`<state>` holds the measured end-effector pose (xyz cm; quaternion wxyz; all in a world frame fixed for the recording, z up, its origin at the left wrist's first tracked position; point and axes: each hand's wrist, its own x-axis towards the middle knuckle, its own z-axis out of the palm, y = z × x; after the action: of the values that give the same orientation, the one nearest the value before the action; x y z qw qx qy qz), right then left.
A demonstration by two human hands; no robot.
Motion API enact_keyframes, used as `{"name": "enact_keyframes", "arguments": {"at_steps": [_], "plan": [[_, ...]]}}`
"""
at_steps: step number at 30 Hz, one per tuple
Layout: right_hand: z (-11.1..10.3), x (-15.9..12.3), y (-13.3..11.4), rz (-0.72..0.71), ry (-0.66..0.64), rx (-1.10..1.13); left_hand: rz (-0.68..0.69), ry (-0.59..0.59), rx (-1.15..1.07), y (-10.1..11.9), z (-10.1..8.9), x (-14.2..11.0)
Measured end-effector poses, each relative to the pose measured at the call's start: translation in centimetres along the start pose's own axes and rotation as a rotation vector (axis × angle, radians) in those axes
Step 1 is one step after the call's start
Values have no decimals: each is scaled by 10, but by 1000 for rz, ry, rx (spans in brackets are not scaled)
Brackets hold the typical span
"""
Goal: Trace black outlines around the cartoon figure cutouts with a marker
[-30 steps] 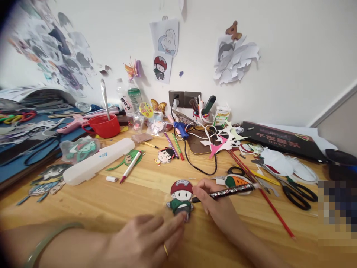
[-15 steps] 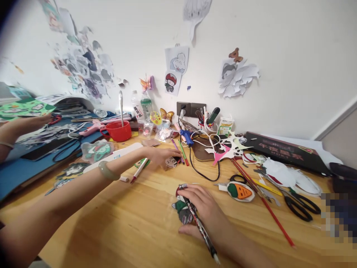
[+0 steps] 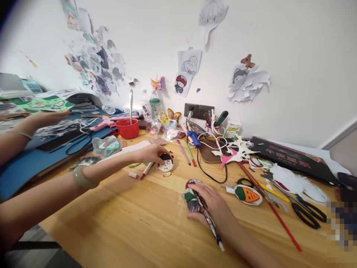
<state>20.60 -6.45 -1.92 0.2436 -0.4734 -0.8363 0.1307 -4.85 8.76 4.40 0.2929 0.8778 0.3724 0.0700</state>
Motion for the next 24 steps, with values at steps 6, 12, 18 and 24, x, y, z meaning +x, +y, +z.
{"name": "enact_keyframes", "arguments": {"at_steps": [6, 12, 18, 24], "plan": [[6, 41, 1, -47, 11, 66, -10, -75, -305, -3, -10, -29], [-3, 88, -7, 94, 197, 135, -1, -154, -429, 16, 1, -47], [-29, 51, -20, 310, 279, 299, 93, -181, -418, 52, 61, -41], [-37, 2, -25, 592, 255, 448, 204, 40, -136, 70, 104, -24]]}}
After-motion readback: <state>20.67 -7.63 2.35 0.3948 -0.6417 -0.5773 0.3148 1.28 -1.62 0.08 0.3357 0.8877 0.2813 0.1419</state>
